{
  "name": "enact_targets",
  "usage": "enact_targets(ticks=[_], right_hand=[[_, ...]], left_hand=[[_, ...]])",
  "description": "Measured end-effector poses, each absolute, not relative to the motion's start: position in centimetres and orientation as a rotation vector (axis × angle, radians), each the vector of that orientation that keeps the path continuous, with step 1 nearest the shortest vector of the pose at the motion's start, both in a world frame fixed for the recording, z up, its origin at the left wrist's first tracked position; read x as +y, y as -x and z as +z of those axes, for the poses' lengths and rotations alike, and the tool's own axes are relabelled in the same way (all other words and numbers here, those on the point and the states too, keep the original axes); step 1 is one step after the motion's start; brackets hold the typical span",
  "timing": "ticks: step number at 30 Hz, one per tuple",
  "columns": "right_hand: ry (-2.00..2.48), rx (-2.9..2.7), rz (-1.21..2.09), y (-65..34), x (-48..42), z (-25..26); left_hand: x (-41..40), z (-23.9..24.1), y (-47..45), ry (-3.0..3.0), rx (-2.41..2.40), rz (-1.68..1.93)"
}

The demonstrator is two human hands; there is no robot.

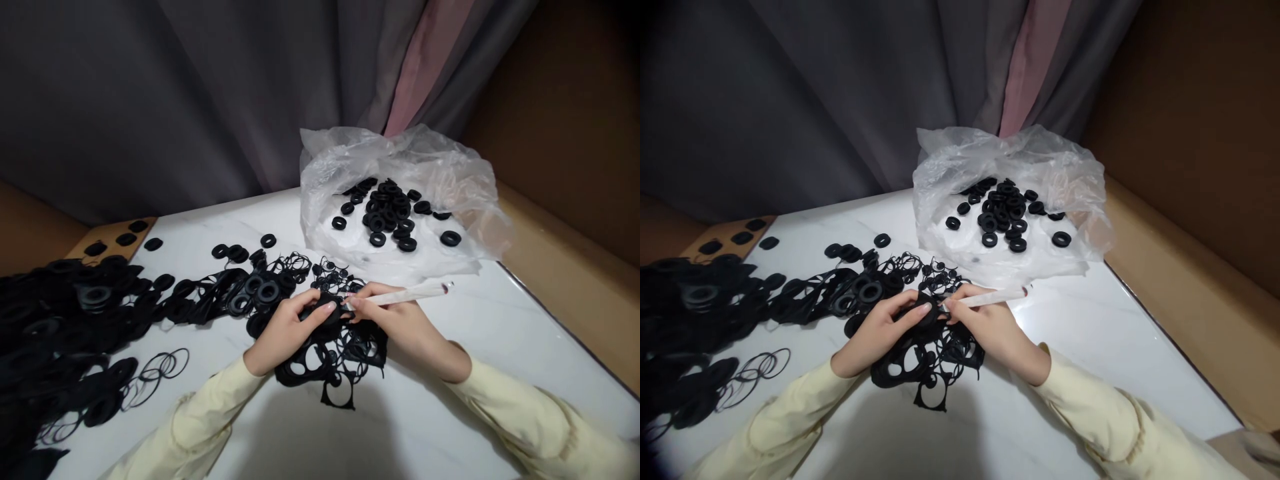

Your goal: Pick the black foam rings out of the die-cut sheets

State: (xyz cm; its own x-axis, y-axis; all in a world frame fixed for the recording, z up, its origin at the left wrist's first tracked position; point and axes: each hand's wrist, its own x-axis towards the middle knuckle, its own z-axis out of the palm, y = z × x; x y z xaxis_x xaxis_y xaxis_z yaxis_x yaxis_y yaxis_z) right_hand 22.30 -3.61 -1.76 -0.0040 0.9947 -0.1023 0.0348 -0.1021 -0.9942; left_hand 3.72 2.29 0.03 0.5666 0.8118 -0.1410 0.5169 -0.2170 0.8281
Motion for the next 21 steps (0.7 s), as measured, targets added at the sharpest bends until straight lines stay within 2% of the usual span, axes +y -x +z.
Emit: enact_targets(ticks=[9,21], right_hand=[[1.36,-1.495,0.876,-20.7,-4.4,-2.3],[1.161,-1.575,0.722,-20.3,-4.9,-2.2]], left_hand=[[1.9,-0.5,-3.7,-2.037,1.102,0.5],[2.7,0.5,-3.1,-1.867,0.852,0.398]])
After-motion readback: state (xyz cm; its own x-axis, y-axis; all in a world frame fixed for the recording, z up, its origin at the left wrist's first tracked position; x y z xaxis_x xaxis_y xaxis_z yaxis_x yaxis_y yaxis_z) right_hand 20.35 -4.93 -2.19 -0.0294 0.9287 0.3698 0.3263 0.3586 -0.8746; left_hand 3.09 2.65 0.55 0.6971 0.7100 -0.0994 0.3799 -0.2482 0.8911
